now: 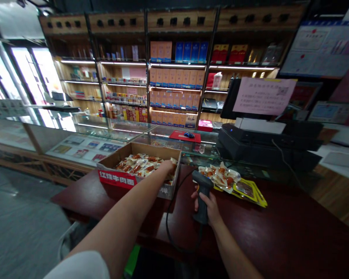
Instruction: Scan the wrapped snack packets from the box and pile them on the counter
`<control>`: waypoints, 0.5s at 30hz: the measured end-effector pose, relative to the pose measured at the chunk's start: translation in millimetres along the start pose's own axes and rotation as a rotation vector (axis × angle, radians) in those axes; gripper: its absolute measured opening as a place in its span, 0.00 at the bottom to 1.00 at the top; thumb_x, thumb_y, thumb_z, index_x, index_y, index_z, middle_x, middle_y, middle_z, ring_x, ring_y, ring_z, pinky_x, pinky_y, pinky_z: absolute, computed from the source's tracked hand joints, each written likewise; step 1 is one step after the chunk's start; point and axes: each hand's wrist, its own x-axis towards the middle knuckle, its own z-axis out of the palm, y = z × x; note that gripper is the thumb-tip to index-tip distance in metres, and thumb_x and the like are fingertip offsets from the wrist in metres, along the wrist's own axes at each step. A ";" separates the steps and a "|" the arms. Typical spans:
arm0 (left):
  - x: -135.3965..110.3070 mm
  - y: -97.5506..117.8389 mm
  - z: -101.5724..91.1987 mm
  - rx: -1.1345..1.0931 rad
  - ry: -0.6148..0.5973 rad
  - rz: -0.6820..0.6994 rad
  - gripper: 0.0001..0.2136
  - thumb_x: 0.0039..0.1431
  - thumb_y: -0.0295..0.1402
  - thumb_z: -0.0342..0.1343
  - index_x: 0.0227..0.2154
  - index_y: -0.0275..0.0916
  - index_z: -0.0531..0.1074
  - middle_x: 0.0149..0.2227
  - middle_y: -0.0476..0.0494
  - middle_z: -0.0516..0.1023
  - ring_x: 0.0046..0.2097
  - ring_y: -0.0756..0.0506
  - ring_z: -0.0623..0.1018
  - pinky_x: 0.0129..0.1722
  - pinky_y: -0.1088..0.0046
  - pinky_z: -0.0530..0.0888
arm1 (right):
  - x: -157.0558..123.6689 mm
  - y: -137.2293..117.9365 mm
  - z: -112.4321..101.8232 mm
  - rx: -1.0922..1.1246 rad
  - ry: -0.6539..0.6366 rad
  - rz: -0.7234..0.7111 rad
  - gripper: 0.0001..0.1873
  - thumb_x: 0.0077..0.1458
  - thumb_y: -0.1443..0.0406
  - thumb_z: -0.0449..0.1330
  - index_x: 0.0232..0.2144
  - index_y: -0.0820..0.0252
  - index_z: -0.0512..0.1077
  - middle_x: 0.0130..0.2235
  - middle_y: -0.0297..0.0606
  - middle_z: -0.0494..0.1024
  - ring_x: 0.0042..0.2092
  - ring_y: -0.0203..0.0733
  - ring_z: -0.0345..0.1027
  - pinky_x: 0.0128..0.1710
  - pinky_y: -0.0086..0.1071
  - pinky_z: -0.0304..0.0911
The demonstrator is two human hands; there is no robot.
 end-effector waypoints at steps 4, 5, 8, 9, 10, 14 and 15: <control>-3.4 -5.1 -12.6 -0.080 0.056 -0.081 0.19 0.38 0.32 0.65 0.37 0.30 0.75 0.42 0.28 0.77 0.45 0.35 0.77 0.38 0.72 0.72 | -0.7 -0.1 -1.1 -0.002 -0.002 -0.004 0.20 0.44 0.57 0.64 0.38 0.62 0.69 0.27 0.36 0.78 0.16 0.33 0.63 0.14 0.28 0.61; -5.8 -7.3 -18.2 -0.131 0.061 -0.106 0.20 0.39 0.31 0.65 0.38 0.30 0.74 0.40 0.29 0.77 0.43 0.36 0.77 0.36 0.73 0.73 | -1.0 -0.1 -1.4 0.000 -0.001 -0.002 0.20 0.44 0.57 0.64 0.38 0.62 0.69 0.27 0.36 0.78 0.16 0.33 0.63 0.14 0.28 0.61; -19.6 -13.1 -35.3 -0.454 0.083 -0.151 0.16 0.44 0.28 0.63 0.39 0.30 0.72 0.31 0.38 0.78 0.32 0.43 0.79 0.28 0.76 0.73 | -2.2 -0.2 -1.6 0.011 -0.008 0.003 0.20 0.44 0.57 0.64 0.38 0.62 0.68 0.27 0.35 0.78 0.16 0.33 0.64 0.15 0.28 0.61; -26.6 -14.5 -40.2 -0.603 0.098 -0.150 0.14 0.46 0.27 0.61 0.38 0.30 0.71 0.27 0.41 0.77 0.28 0.45 0.78 0.26 0.77 0.72 | -2.6 -0.3 -1.3 0.015 -0.013 0.005 0.20 0.44 0.57 0.64 0.38 0.62 0.68 0.27 0.35 0.77 0.17 0.33 0.64 0.15 0.28 0.61; -34.5 -15.4 -44.4 -0.775 0.109 -0.149 0.13 0.47 0.26 0.60 0.38 0.31 0.71 0.25 0.44 0.75 0.26 0.47 0.77 0.25 0.77 0.72 | -2.9 -0.4 -0.9 0.019 -0.019 0.007 0.20 0.44 0.57 0.64 0.38 0.62 0.68 0.27 0.36 0.77 0.17 0.33 0.64 0.15 0.28 0.61; -69.0 -16.1 -50.8 -1.265 0.024 -0.147 0.09 0.51 0.25 0.57 0.37 0.33 0.70 0.21 0.50 0.72 0.21 0.52 0.72 0.26 0.75 0.75 | -2.5 -1.3 1.4 0.018 -0.035 0.006 0.20 0.44 0.57 0.64 0.38 0.62 0.68 0.27 0.36 0.77 0.16 0.33 0.64 0.15 0.27 0.60; -76.6 -15.8 -49.7 -1.316 -0.010 -0.152 0.09 0.51 0.25 0.56 0.37 0.34 0.69 0.21 0.50 0.71 0.20 0.53 0.71 0.26 0.74 0.75 | -1.8 -1.8 1.8 0.013 -0.037 -0.002 0.20 0.44 0.57 0.63 0.39 0.62 0.68 0.27 0.36 0.77 0.16 0.33 0.64 0.15 0.27 0.60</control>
